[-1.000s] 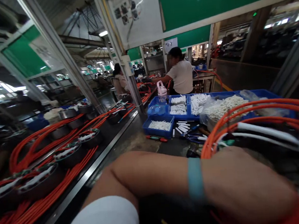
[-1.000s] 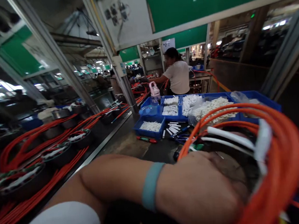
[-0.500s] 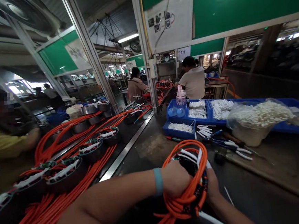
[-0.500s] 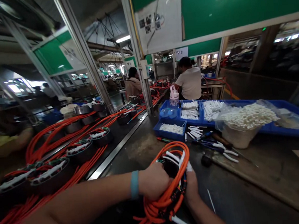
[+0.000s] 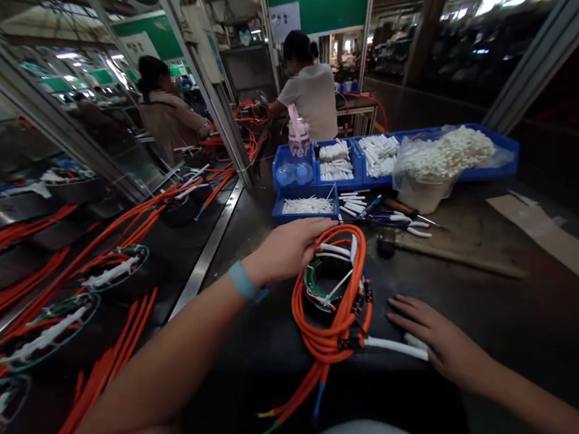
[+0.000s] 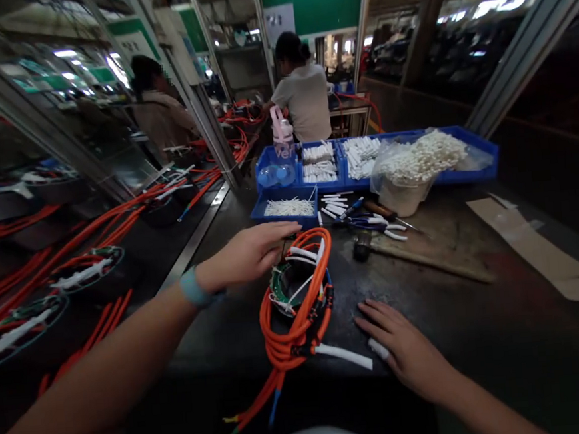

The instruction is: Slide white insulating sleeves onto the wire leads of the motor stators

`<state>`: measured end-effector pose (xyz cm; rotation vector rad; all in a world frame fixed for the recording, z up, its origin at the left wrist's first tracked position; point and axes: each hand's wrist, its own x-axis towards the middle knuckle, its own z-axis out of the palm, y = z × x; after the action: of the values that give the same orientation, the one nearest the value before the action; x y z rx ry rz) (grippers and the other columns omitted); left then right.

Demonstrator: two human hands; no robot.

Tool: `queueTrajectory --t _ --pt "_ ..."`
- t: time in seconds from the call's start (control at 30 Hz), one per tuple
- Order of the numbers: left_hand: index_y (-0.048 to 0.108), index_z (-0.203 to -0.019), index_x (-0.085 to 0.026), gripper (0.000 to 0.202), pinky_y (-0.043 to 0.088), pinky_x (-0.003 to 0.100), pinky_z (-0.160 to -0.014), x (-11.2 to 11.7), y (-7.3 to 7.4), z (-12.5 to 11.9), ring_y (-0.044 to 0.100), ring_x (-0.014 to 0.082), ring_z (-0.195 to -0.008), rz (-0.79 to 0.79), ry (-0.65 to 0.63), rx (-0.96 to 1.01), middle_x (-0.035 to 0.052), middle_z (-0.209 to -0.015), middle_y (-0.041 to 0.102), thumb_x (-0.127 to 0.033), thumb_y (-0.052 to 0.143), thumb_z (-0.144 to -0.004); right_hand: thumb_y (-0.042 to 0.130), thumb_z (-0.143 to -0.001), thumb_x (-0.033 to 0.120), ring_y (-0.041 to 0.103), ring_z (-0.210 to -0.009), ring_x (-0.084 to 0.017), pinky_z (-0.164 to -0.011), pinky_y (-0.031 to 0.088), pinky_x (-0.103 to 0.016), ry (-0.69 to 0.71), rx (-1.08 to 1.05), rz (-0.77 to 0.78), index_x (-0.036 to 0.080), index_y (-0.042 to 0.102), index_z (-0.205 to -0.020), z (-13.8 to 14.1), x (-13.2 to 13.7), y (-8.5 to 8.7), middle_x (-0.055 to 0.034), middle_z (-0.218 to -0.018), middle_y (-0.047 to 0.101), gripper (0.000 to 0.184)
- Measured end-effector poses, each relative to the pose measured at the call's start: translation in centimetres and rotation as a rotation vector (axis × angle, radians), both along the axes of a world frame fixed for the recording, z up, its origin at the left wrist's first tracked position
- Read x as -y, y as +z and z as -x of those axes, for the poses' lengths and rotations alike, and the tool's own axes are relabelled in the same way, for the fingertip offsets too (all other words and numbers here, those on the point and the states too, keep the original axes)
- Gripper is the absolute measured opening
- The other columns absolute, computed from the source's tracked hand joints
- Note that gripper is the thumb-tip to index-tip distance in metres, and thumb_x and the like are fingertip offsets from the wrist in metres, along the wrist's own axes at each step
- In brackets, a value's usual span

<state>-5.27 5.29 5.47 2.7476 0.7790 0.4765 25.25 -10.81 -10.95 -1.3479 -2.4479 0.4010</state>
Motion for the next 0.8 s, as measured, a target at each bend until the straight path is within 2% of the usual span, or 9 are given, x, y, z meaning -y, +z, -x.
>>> queueTrajectory --t 0.1,0.17,0.27,0.37,0.47,0.57,0.67,0.8 --pt "0.037 -0.137 -0.015 0.058 0.028 0.029 -0.109 -3.3 -1.1 -3.1 0.036 0.0171 -0.132 0.083 -0.064 -0.135 0.0097 -0.144 0.038 -0.01 0.048 -0.08 0.039 -0.081 0.01 0.04 -0.129 -0.023 -0.103 0.04 -0.049 -0.023 -0.037 -0.013 0.027 0.053 -0.129 -0.8 -2.5 -0.5 -0.0054 -0.133 0.05 0.053" --pt "0.038 -0.137 -0.017 0.065 0.032 0.027 -0.105 -5.2 -1.4 -5.5 0.042 0.0179 -0.128 0.162 -0.096 -0.275 0.0085 -0.142 0.043 -0.008 0.053 -0.074 0.039 -0.081 0.011 0.04 -0.129 -0.025 -0.102 0.039 -0.051 -0.09 -0.064 -0.105 0.024 0.06 -0.121 -0.8 -4.8 0.1 -0.0073 -0.13 0.053 0.046" --pt "0.055 -0.123 -0.023 0.066 0.044 0.027 -0.089 -7.3 -1.7 -8.4 0.059 0.0211 -0.104 0.224 -0.11 -0.434 0.0047 -0.117 0.064 -0.003 0.062 -0.06 0.042 -0.078 0.011 0.037 -0.13 -0.025 -0.106 0.034 -0.053 -0.176 -0.142 -0.252 0.02 0.059 -0.119 0.4 -7.2 1.4 -0.0091 -0.132 0.051 0.045" --pt "0.068 -0.099 -0.021 0.05 0.047 0.025 -0.075 -8.5 -2.4 -10.4 0.064 0.02 -0.08 0.265 -0.125 -0.51 0.0019 -0.088 0.072 -0.001 0.064 -0.054 0.042 -0.074 0.009 0.037 -0.13 -0.023 -0.109 0.032 -0.049 -0.139 -0.21 -0.231 0.019 0.053 -0.125 2.2 -8.1 1.5 -0.008 -0.135 0.048 0.054" --pt "0.07 -0.086 -0.018 0.031 0.048 0.023 -0.071 -9.2 -3.1 -11.6 0.063 0.0165 -0.072 0.336 -0.15 -0.55 0.0004 -0.078 0.071 -0.004 0.062 -0.06 0.042 -0.068 0.007 0.045 -0.123 -0.024 -0.104 0.037 -0.049 -0.14 -0.22 -0.119 0.018 0.058 -0.119 3.6 -8.6 0.6 -0.0093 -0.129 0.053 0.054" --pt "0.068 -0.097 -0.02 0.042 0.048 0.019 -0.071 -9.5 -3.1 -12.0 0.063 0.0124 -0.076 0.448 -0.216 -0.584 -0.0031 -0.087 0.072 0.0 0.055 -0.063 0.042 -0.064 0.005 0.052 -0.114 -0.025 -0.099 0.041 -0.049 -0.148 -0.22 -0.06 0.019 0.064 -0.107 4.0 -9.1 -0.2 -0.0084 -0.119 0.06 0.051" --pt "0.066 -0.106 -0.02 0.055 0.049 0.018 -0.07 -9.9 -2.8 -11.9 0.064 0.0114 -0.078 0.549 -0.28 -0.634 -0.0048 -0.09 0.071 0.005 0.052 -0.059 0.043 -0.064 0.004 0.053 -0.113 -0.024 -0.098 0.041 -0.046 -0.131 -0.231 -0.04 0.02 0.066 -0.103 3.7 -9.4 -0.2 -0.0065 -0.118 0.061 0.048" --pt "0.068 -0.098 -0.018 0.047 0.051 0.019 -0.063 -10.6 -3.3 -12.0 0.064 0.0128 -0.07 0.613 -0.301 -0.688 -0.0046 -0.08 0.072 0.003 0.059 -0.057 0.044 -0.067 0.004 0.052 -0.114 -0.023 -0.099 0.039 -0.044 -0.125 -0.229 -0.01 0.019 0.066 -0.102 3.5 -9.5 0.3 -0.0065 -0.119 0.06 0.044"
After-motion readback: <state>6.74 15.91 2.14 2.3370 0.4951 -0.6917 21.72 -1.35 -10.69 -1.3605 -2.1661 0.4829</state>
